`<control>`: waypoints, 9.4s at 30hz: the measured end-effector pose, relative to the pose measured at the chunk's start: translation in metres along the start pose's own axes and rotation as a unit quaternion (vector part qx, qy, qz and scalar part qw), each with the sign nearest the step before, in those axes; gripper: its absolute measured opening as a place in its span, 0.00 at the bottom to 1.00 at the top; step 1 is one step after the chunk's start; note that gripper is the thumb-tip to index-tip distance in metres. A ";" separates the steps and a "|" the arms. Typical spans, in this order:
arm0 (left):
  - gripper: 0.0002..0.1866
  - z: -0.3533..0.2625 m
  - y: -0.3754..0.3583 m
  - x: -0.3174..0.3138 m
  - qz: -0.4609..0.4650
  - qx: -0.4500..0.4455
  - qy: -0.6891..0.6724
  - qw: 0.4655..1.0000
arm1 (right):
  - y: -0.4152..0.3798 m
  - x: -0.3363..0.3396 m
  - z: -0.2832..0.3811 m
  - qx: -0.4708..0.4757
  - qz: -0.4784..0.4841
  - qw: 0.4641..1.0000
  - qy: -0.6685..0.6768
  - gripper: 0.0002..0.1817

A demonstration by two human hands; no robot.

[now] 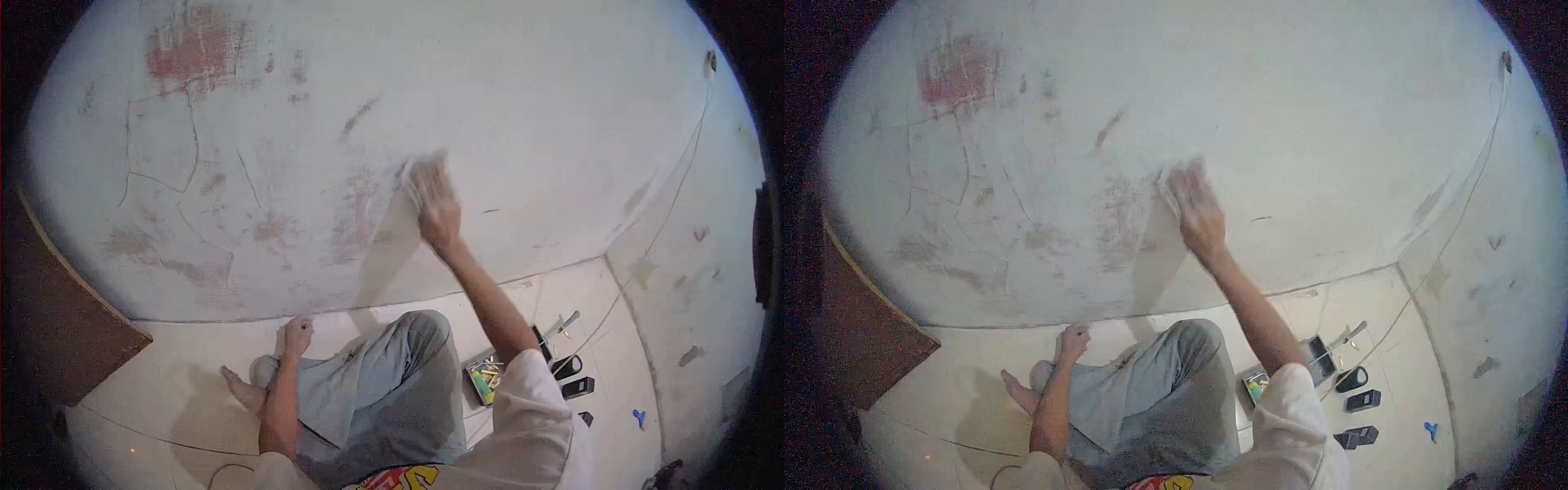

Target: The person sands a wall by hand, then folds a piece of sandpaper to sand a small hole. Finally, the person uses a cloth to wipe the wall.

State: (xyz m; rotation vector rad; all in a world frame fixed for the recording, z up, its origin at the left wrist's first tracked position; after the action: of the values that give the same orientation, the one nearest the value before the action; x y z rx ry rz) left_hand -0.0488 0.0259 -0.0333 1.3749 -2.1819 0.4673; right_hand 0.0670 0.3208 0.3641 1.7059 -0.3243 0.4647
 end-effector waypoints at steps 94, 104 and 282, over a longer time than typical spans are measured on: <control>0.15 -0.019 -0.015 0.022 -0.005 0.016 -0.012 1.000 | 0.036 -0.001 0.044 -0.102 -0.079 0.991 -0.038 0.26; 0.14 0.013 -0.008 0.014 -0.036 -0.034 0.027 0.998 | 0.029 -0.005 0.048 -0.113 -0.067 0.991 -0.040 0.29; 0.12 -0.046 -0.037 0.037 -0.006 0.015 -0.030 0.999 | -0.049 -0.038 0.042 0.109 0.227 0.962 -0.103 0.31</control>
State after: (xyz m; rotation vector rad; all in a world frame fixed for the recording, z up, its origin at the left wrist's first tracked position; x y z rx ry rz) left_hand -0.0174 0.0075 0.0264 1.4336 -2.2221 0.4611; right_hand 0.0618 0.2869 0.2978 1.9010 -0.8532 0.6776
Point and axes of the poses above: each hand's wrist, its own y-axis towards the middle knuckle, its own x-axis out of the back of the hand, z = x × y, the point moved 3 cm from there along y, towards the middle knuckle, and after that the axes turned 7 degrees about y, right-handed, at the moved point
